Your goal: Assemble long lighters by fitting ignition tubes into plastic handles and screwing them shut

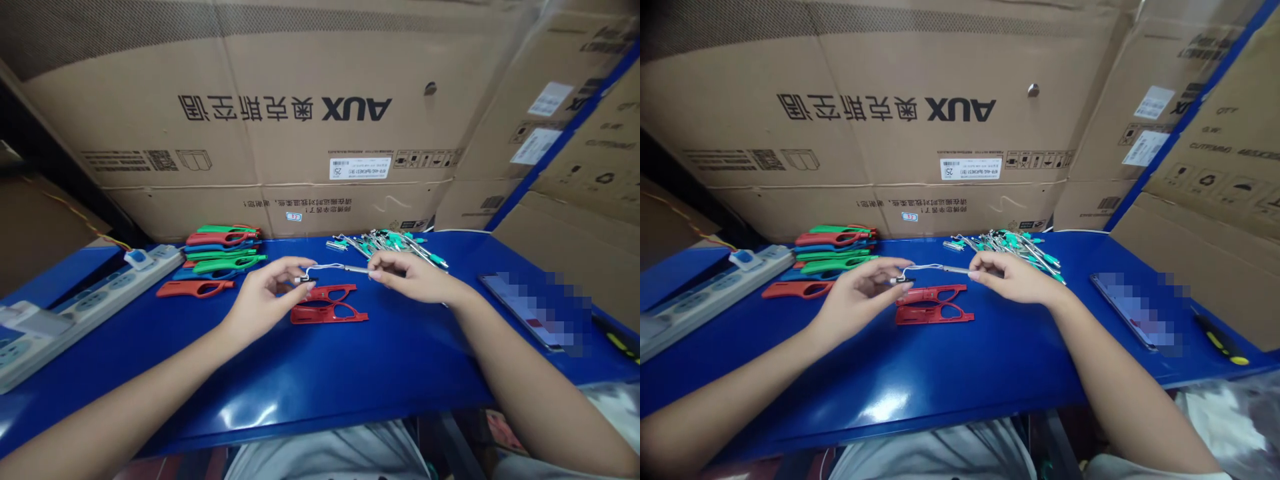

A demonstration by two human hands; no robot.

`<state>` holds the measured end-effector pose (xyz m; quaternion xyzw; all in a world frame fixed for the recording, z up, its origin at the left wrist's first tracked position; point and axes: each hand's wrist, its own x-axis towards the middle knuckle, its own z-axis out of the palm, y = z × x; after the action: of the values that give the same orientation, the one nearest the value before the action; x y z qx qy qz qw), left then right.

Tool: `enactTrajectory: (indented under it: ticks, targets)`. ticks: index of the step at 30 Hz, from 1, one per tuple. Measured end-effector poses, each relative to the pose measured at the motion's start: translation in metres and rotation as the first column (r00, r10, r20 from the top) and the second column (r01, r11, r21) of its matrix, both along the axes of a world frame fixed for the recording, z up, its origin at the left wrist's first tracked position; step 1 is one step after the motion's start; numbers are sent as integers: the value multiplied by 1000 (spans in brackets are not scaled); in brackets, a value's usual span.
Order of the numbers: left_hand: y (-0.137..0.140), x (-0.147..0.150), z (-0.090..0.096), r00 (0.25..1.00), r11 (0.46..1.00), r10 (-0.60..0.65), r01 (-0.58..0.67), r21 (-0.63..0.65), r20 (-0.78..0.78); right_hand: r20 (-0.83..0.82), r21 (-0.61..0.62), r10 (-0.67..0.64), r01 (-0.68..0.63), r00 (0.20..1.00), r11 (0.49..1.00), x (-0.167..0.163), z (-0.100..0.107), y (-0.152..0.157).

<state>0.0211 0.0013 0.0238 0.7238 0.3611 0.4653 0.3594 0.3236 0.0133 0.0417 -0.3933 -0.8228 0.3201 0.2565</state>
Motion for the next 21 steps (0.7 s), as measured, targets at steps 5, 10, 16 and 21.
enactTrajectory:
  ticks: [5,10,16,21]
  targets:
    - [-1,-6,-17,998,997,68,-68,38,2,118,-39,38,-33,992,999,-1,1,-3]
    - [3,-11,-21,991,993,98,-91,76,-93,192,-166,101,-69,976,984,-2,-2,-1]
    - [1,-13,-20,930,977,45,35,209,-365,145,-302,203,-152,968,941,-1,-8,-1]
    - [0,-13,-23,907,966,12,98,239,-421,203,-356,231,-148,952,923,2,-5,0]
